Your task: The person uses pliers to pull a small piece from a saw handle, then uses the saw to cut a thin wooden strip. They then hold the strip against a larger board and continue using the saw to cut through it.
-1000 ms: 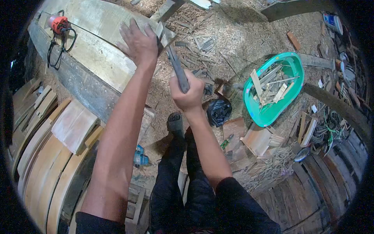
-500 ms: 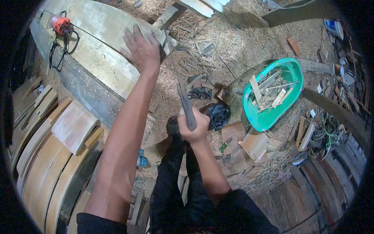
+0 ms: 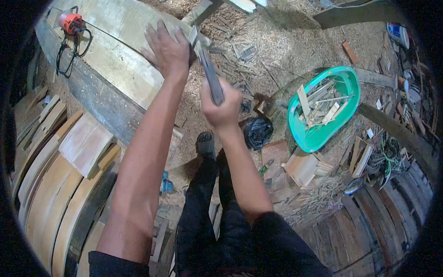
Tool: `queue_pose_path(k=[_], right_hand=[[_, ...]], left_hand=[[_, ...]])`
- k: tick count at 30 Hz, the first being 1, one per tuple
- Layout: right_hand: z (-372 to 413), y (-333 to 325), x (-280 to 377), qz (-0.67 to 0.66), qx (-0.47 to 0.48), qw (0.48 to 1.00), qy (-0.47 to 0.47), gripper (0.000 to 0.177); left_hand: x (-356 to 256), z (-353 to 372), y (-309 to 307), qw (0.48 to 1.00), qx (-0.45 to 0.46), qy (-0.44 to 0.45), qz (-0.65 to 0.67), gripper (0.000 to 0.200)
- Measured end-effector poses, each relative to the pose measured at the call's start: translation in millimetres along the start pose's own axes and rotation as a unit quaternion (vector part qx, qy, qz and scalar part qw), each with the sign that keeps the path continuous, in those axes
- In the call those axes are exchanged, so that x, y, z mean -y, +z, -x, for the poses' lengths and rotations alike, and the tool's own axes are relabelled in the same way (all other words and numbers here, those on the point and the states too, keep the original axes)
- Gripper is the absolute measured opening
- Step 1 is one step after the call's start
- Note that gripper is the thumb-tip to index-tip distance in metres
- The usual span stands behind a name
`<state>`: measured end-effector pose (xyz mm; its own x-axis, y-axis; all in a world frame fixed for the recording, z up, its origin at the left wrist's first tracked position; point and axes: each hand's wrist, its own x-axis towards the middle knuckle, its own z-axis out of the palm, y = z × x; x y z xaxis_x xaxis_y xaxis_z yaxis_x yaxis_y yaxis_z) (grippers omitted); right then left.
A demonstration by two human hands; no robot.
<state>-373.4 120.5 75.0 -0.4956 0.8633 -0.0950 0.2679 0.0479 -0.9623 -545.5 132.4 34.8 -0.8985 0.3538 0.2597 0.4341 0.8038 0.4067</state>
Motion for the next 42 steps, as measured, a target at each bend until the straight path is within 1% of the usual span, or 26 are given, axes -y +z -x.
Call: queue_pose_path(k=[1, 4, 7, 11, 12, 15, 16, 19, 22, 25, 26, 29, 30, 33, 37, 38, 41, 42], right_hand=[[-4, 2, 2, -0.007, 0.006, 0.999, 0.031, 0.017], [2, -7, 24, -0.056, -0.007, 0.996, 0.076, 0.015], [1, -3, 23, -0.003, -0.008, 1.0, 0.026, 0.014], [-1, 0, 11, -0.029, -0.013, 0.997, 0.063, 0.017], [0, 2, 15, -0.003, -0.027, 0.999, 0.035, 0.018], [12, 3, 16, 0.034, -0.021, 0.999, 0.021, 0.018], [11, 5, 13, -0.019, -0.029, 0.998, 0.048, 0.017], [7, 6, 15, -0.006, -0.036, 0.999, 0.03, 0.019], [-6, 4, 12, -0.052, -0.08, 0.995, 0.017, 0.022], [-1, -3, 14, -0.054, -0.072, 0.996, -0.003, 0.025], [7, -4, 17, -0.058, -0.061, 0.996, 0.016, 0.027], [28, -7, 16, -0.014, -0.033, 0.999, 0.033, 0.028], [31, -7, 15, 0.017, -0.029, 0.999, 0.018, 0.027], [46, -5, 8, 0.025, -0.023, 0.999, 0.035, 0.026], [73, -9, 15, 0.024, -0.027, 0.999, 0.003, 0.027], [78, -12, 14, 0.038, -0.017, 0.999, 0.012, 0.027], [70, -10, 16, 0.041, -0.024, 0.999, -0.01, 0.026], [64, -9, 15, 0.043, -0.022, 0.999, -0.003, 0.023]], left_hand=[[0, 3, -3, 1.0, 0.013, 0.001, 0.001, 0.061], [-5, 2, -8, 0.999, 0.039, -0.003, 0.006, 0.061], [-7, 0, -8, 0.999, 0.04, -0.011, -0.013, 0.061], [-4, 2, -12, 0.999, 0.045, -0.014, -0.012, 0.061], [-7, 1, -10, 0.999, 0.045, -0.011, -0.009, 0.061], [-6, 0, -8, 0.999, 0.042, -0.01, -0.008, 0.062], [-6, 1, -9, 0.999, 0.044, -0.01, -0.011, 0.062], [-5, 0, -5, 0.999, 0.036, -0.005, -0.022, 0.062], [-2, 0, -3, 0.999, 0.018, 0.004, -0.04, 0.061], [-4, 1, -5, 0.999, 0.032, 0.005, -0.03, 0.061], [-5, 0, -7, 0.999, 0.041, 0.002, -0.022, 0.062], [-6, 0, -9, 0.999, 0.047, 0.0, -0.019, 0.062], [-6, 0, -9, 0.999, 0.047, 0.002, -0.021, 0.062], [-4, 0, -8, 0.998, 0.052, -0.001, -0.023, 0.062], [-5, -1, -7, 0.998, 0.056, -0.005, -0.027, 0.063], [-5, -2, -7, 0.998, 0.056, -0.005, -0.028, 0.063], [-5, 0, -7, 0.998, 0.054, -0.004, -0.031, 0.063], [-5, 0, -7, 0.998, 0.052, -0.003, -0.032, 0.063]])
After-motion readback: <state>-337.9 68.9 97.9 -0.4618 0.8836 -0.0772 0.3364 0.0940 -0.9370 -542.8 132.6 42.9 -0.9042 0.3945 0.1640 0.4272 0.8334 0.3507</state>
